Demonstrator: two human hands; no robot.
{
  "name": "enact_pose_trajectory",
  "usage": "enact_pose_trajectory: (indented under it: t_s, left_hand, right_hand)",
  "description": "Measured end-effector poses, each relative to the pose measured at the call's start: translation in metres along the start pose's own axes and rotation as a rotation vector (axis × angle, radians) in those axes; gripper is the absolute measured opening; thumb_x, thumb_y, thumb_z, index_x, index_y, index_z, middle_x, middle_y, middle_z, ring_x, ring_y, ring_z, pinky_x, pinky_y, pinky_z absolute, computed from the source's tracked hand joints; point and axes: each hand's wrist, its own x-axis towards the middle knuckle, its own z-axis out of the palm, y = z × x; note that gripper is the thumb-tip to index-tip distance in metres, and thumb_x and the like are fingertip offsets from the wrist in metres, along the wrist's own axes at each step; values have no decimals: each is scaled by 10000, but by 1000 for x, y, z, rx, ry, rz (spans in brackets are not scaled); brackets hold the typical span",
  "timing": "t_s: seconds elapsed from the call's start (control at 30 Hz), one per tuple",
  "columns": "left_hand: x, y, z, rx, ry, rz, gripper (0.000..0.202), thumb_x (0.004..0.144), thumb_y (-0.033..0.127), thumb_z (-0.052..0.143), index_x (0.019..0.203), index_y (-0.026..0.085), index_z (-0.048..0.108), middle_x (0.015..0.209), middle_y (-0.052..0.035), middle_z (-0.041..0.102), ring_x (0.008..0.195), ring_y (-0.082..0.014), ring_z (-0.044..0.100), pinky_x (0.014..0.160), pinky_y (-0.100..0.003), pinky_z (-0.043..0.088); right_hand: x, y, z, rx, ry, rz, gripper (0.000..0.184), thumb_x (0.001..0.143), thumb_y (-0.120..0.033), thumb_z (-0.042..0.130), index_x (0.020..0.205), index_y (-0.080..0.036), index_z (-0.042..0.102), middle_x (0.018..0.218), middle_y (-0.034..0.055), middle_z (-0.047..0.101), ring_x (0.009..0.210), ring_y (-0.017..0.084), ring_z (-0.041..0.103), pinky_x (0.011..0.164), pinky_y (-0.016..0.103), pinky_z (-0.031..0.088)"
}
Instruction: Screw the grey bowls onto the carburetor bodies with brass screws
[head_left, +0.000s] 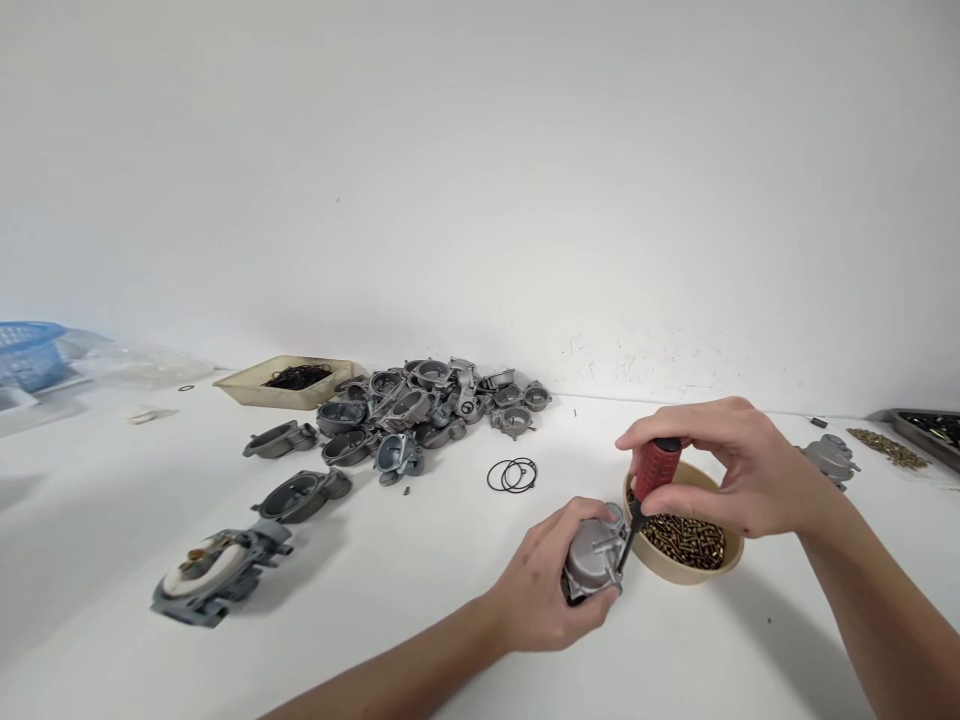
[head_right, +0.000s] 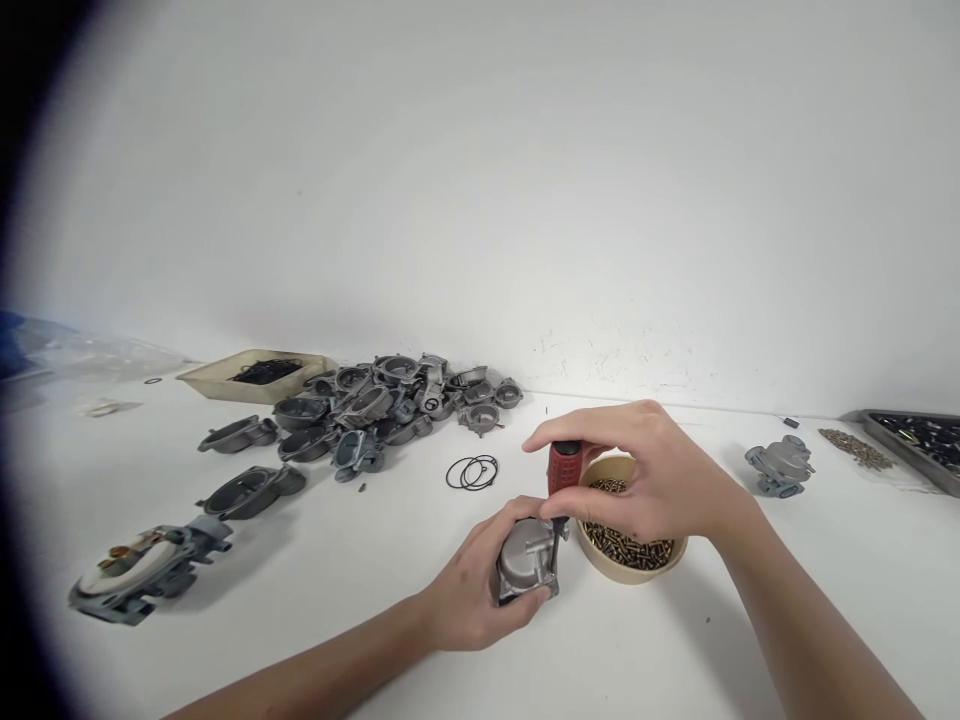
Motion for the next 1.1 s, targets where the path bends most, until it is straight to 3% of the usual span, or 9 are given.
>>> enact_pose_trajectory:
  t_s: [0.17,0.37,0.5,0.77,0.87,1.0,1.1]
  left_hand:
    - [-1,-2,0,35,-4,-11,544,794,265,675,1302,278,482,1230,-45,692,1064,-260,690,947,-396,553]
    - [0,-1,0,39,-1,-22,524,789,265,665,1285,257,495,1185,-52,686,1026,-256,682,944,-401,563]
    - [0,0,0,47,0,-20,510,796,264,656,1281,264,498,1161,-42,681,988,-249,686,914,-401,571]
    - [1,-1,4,64,73,-7,555,774,217,696,1279,284,477,1209,-38,694,1070,-244,697,957,-358,565]
    - [2,-2,5,59,76,-20,528,768,238,706,1252,275,498,1182,-43,695,1041,-244,698,952,-362,567]
    - [2,-3,4,47,77,-36,515,775,272,697,1254,261,507,1178,-55,703,1046,-255,696,946,-375,573]
    - [2,-2,3,51,65,-40,511,781,278,696,1255,260,505,1176,-57,712,1050,-262,700,944,-390,577]
  right_hand:
    - [-1,-2,-3,277,-152,41,316,978,-123,650,1285,-179,701,1069,108,801,941,196,775,778,312,655]
    - [2,1,3,152,-15,47,283,907,-160,794,1179,-182,719,835,38,803,787,168,775,729,292,652]
    - [4,-3,9,34,25,53,266,886,-208,824,1129,-197,717,807,-5,775,698,134,736,675,265,640]
    - [4,-4,14,-61,198,201,258,800,-259,887,981,-215,709,790,-36,730,659,99,683,737,224,673]
    - [2,0,9,-24,150,227,277,823,-247,865,1053,-214,714,837,-15,758,697,120,728,738,236,673]
    - [-2,3,1,152,-69,129,435,984,-131,632,1408,-228,615,1018,62,802,1045,202,778,850,313,672]
    - [-3,4,-1,245,-129,60,458,1001,-110,587,1441,-238,596,1054,79,800,1014,195,776,816,313,661]
